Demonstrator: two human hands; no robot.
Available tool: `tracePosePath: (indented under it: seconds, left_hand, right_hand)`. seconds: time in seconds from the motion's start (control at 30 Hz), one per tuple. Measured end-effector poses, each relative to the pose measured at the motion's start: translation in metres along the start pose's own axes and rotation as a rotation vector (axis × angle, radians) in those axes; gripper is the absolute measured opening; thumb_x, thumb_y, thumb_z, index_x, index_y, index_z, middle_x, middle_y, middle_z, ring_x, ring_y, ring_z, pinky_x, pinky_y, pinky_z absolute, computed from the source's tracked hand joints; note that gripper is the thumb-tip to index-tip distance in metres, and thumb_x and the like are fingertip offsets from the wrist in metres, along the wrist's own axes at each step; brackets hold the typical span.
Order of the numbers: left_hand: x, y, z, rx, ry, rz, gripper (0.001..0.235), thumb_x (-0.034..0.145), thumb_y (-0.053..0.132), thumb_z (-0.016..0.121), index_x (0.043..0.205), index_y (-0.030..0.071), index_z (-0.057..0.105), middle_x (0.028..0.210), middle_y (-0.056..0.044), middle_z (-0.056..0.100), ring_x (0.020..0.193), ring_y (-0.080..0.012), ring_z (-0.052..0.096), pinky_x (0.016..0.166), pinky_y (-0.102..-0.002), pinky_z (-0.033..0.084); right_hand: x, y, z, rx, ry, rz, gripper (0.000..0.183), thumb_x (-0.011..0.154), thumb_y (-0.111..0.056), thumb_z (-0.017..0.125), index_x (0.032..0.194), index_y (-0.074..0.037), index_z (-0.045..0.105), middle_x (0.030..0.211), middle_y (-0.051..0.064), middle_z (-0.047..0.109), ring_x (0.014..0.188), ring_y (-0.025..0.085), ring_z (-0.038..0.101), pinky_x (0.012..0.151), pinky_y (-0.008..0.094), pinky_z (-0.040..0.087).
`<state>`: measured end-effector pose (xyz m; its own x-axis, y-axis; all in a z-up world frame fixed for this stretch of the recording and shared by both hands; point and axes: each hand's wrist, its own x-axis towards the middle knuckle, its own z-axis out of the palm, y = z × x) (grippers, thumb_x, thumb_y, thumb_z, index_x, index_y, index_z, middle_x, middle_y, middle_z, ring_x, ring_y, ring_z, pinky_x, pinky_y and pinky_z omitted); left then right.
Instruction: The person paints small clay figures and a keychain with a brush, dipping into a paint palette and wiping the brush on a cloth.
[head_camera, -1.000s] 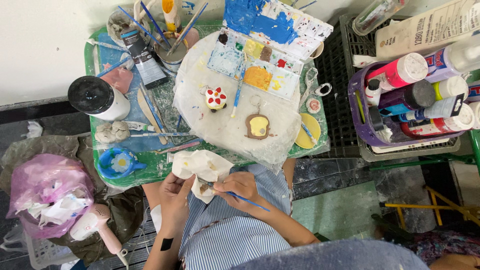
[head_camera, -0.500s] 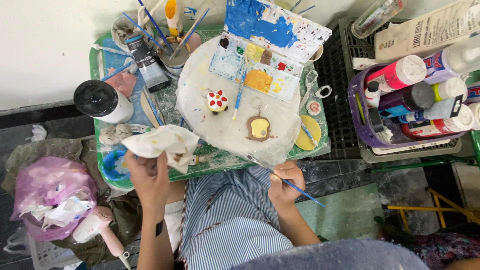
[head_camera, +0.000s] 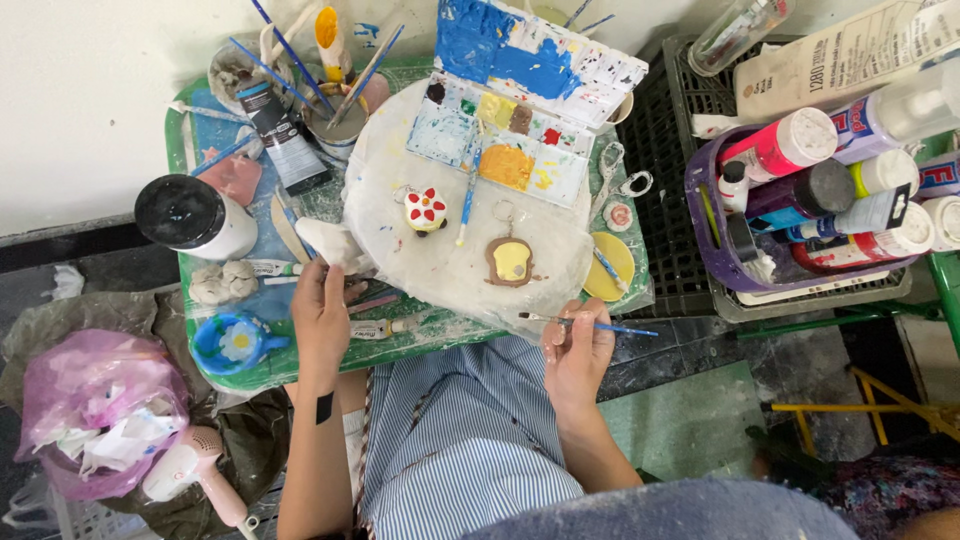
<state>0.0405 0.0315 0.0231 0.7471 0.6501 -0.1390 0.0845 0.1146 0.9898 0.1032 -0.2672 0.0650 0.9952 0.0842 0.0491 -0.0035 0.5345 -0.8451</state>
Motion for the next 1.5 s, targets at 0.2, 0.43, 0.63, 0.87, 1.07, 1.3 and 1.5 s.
tracePosePath:
  seconds: [0.2, 0.43, 0.63, 0.87, 1.07, 1.3, 1.5]
  left_hand:
    - [0.011, 0.024, 0.014, -0.233, -0.015, 0.065, 0.036, 0.105, 0.011, 0.053, 0.136, 0.002, 0.037, 0.124, -0.007, 0.064, 0.102, -0.0098, 0.068, 0.078, -0.028, 0.061]
    - [-0.003, 0.078, 0.028, 0.715, 0.207, 0.259, 0.054, 0.094, 0.002, 0.068, 0.140, -0.002, 0.040, 0.123, -0.028, 0.060, 0.091, -0.0400, 0.065, 0.080, -0.047, 0.051]
    - [0.004, 0.067, 0.016, 0.917, 0.149, 0.393, 0.025, 0.099, 0.002, 0.062, 0.124, -0.001, 0.058, 0.125, -0.026, 0.062, 0.109, -0.0453, 0.062, 0.087, -0.050, 0.051]
    - [-0.021, 0.100, 0.009, 0.910, 0.159, 0.505, 0.032, 0.099, 0.007, 0.066, 0.130, 0.000, 0.061, 0.131, -0.023, 0.062, 0.121, -0.0427, 0.060, 0.101, -0.050, 0.048]
    - [-0.030, 0.103, 0.012, 0.899, 0.158, 0.617, 0.036, 0.092, 0.012, 0.074, 0.126, 0.004, 0.063, 0.135, -0.018, 0.062, 0.125, -0.0362, 0.058, 0.105, -0.048, 0.040]
    - [-0.038, 0.079, 0.016, 0.863, 0.162, 0.772, 0.013, 0.089, 0.014, 0.077, 0.101, 0.014, 0.073, 0.116, 0.001, 0.069, 0.116, -0.0249, 0.061, 0.103, -0.043, 0.033]
    - [-0.025, 0.090, 0.002, 0.862, 0.126, 0.667, 0.016, 0.090, 0.006, 0.073, 0.106, 0.008, 0.075, 0.114, -0.003, 0.072, 0.114, -0.0219, 0.064, 0.106, -0.042, 0.035]
  right_hand:
    - [0.010, -0.002, -0.007, -0.054, 0.102, -0.023, 0.019, 0.110, -0.020, 0.050, 0.095, -0.010, 0.045, 0.081, 0.000, 0.050, 0.057, 0.007, 0.046, 0.045, 0.022, 0.037]
    - [0.025, -0.007, -0.013, -0.190, 0.182, -0.021, 0.012, 0.111, -0.018, 0.052, 0.104, -0.009, 0.048, 0.075, 0.002, 0.056, 0.052, 0.005, 0.046, 0.043, 0.020, 0.036]
    - [0.028, -0.003, -0.020, -0.246, 0.004, -0.088, 0.009, 0.111, -0.015, 0.051, 0.111, -0.007, 0.050, 0.085, 0.007, 0.064, 0.056, 0.009, 0.053, 0.051, 0.022, 0.042]
    - [0.031, 0.003, -0.022, -0.337, -0.020, -0.090, 0.006, 0.109, -0.008, 0.051, 0.113, -0.003, 0.051, 0.089, 0.012, 0.068, 0.061, 0.010, 0.057, 0.055, 0.023, 0.047]
    - [0.046, 0.000, -0.020, -0.419, -0.027, -0.179, 0.009, 0.109, -0.006, 0.054, 0.117, -0.004, 0.050, 0.086, 0.009, 0.064, 0.064, 0.011, 0.058, 0.060, 0.024, 0.046]
    - [0.061, -0.007, -0.025, -0.499, -0.029, -0.240, 0.008, 0.111, -0.008, 0.051, 0.117, -0.003, 0.053, 0.098, 0.011, 0.066, 0.067, 0.012, 0.064, 0.061, 0.025, 0.049]
    - [0.079, -0.011, -0.024, -0.579, -0.183, -0.360, 0.016, 0.111, -0.013, 0.051, 0.119, 0.000, 0.056, 0.113, 0.018, 0.069, 0.078, 0.018, 0.069, 0.065, 0.027, 0.052]
